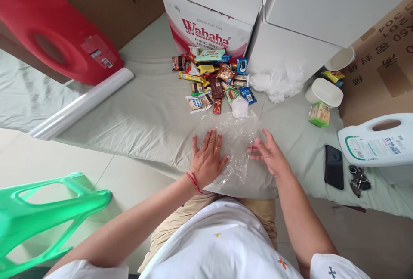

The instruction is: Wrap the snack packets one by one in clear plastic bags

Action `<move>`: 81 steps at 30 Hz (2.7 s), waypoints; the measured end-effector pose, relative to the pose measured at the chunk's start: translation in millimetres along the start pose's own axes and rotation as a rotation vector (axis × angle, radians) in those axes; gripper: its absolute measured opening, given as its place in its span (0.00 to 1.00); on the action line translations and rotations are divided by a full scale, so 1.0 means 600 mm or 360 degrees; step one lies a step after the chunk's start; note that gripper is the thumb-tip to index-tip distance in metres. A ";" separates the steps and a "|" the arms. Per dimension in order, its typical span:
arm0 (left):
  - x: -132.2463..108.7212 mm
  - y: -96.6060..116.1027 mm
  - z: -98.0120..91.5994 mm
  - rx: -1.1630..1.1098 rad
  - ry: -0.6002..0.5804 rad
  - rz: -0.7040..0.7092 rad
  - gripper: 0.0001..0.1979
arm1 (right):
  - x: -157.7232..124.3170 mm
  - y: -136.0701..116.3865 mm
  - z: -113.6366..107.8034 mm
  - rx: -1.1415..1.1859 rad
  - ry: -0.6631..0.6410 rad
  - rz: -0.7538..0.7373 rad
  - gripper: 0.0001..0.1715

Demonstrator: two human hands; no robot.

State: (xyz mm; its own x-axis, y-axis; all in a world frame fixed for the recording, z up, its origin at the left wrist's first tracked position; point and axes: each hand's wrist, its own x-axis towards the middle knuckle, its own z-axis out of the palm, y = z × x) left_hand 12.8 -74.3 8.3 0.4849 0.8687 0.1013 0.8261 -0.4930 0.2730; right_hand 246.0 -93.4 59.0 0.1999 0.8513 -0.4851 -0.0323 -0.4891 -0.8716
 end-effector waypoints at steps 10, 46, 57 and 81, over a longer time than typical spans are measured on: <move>-0.016 -0.008 0.028 0.0053 -0.0001 -0.0059 0.42 | -0.046 -0.009 0.024 -0.0099 0.0077 -0.0123 0.71; -0.019 -0.124 -0.014 -0.0114 -0.0101 0.0139 0.51 | 0.124 -0.115 -0.005 -0.1951 0.0228 -0.1288 0.22; -0.019 -0.124 -0.018 -0.0207 -0.0133 0.0074 0.54 | 0.412 -0.371 0.246 -0.2440 0.0200 -0.1517 0.21; -0.009 -0.121 -0.018 -0.0170 -0.0216 0.0003 0.67 | 0.076 -0.052 0.090 -0.0958 -0.0496 -0.0349 0.23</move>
State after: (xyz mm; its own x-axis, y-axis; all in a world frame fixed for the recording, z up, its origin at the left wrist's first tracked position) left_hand -53.0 -42.9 -1.8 0.5269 0.8495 -0.0263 0.7934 -0.4806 0.3736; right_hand 203.2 -28.9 60.4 -0.1527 0.9128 -0.3787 0.5412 -0.2434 -0.8049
